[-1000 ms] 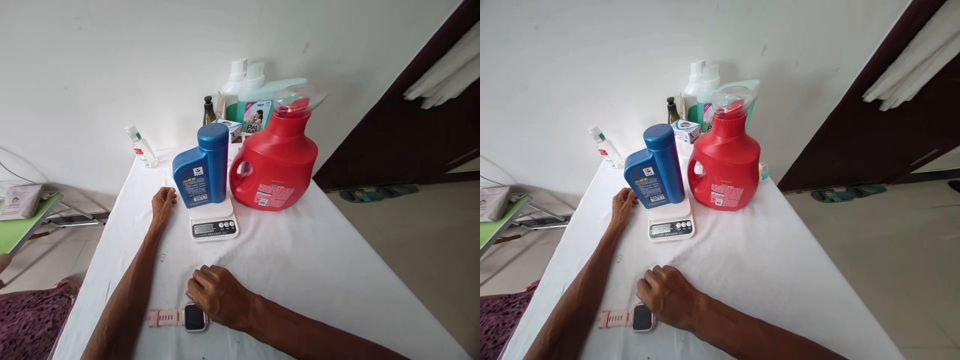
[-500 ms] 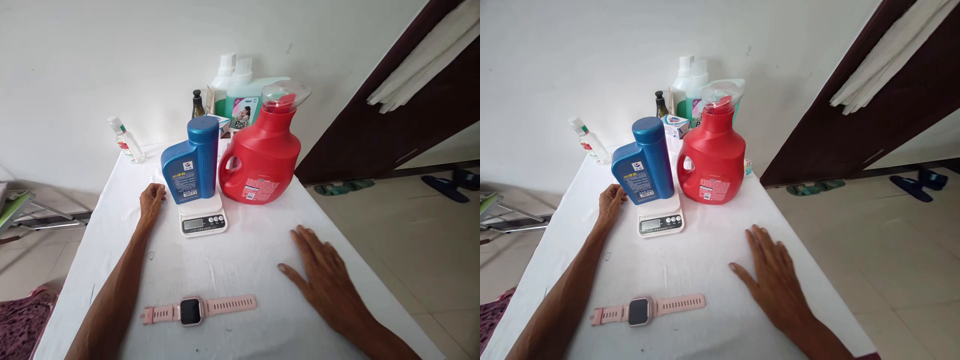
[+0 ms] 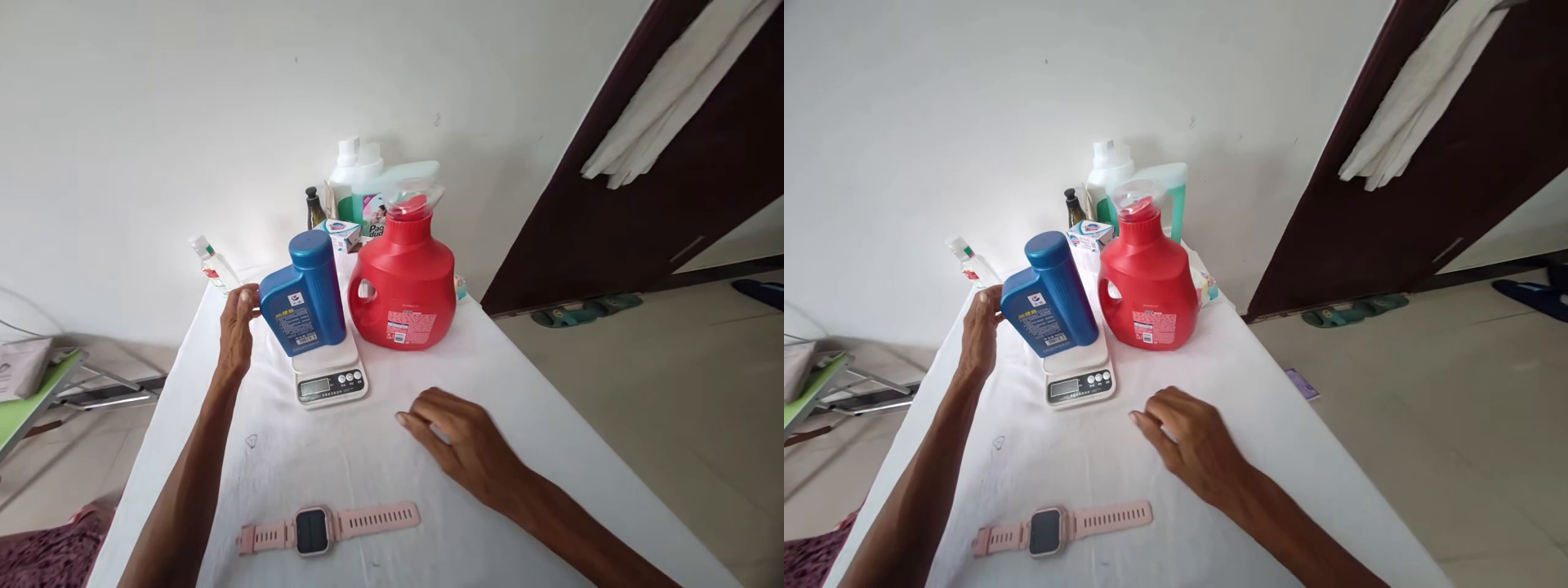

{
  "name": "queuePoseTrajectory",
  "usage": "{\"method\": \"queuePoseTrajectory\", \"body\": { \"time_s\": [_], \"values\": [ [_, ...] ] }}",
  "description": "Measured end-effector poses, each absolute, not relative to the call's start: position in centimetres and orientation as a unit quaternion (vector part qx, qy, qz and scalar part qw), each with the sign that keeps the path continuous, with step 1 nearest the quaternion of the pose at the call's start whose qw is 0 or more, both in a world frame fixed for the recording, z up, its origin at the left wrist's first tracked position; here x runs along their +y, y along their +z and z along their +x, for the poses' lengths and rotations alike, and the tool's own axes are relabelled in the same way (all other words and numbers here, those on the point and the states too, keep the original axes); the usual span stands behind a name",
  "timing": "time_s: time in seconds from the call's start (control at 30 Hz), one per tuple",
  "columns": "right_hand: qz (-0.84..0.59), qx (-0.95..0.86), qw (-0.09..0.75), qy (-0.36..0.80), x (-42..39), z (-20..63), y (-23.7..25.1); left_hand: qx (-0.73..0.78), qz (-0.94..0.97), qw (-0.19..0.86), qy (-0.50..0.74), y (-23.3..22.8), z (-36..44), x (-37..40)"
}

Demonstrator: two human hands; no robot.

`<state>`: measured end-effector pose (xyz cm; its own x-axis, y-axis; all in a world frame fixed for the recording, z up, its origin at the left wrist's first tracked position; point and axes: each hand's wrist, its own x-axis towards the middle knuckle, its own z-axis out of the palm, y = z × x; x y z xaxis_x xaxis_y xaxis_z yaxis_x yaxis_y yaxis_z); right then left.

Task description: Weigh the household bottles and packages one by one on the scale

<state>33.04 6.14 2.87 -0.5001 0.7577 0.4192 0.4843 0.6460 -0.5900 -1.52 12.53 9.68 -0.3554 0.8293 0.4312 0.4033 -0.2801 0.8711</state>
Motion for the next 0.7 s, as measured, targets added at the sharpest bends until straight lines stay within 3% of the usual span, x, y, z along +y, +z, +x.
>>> {"method": "queuePoseTrajectory", "body": {
  "time_s": [0.13, 0.37, 0.7],
  "values": [
    [-0.299, -0.825, 0.335, 0.344, 6.1, 28.5, 1.7, 0.564, 0.575, 0.155, 0.572, 11.0, 0.4, 12.7],
    [-0.257, -0.82, 0.304, 0.412, 5.2, 27.5, -0.8, 0.579, 0.548, 0.244, 0.552, 11.5, 1.1, 12.6],
    [-0.245, -0.89, 0.267, 0.276, 5.0, 27.0, -1.7, 0.536, 0.481, 0.306, 0.623, 11.1, 2.4, 12.9]
  ]
}}
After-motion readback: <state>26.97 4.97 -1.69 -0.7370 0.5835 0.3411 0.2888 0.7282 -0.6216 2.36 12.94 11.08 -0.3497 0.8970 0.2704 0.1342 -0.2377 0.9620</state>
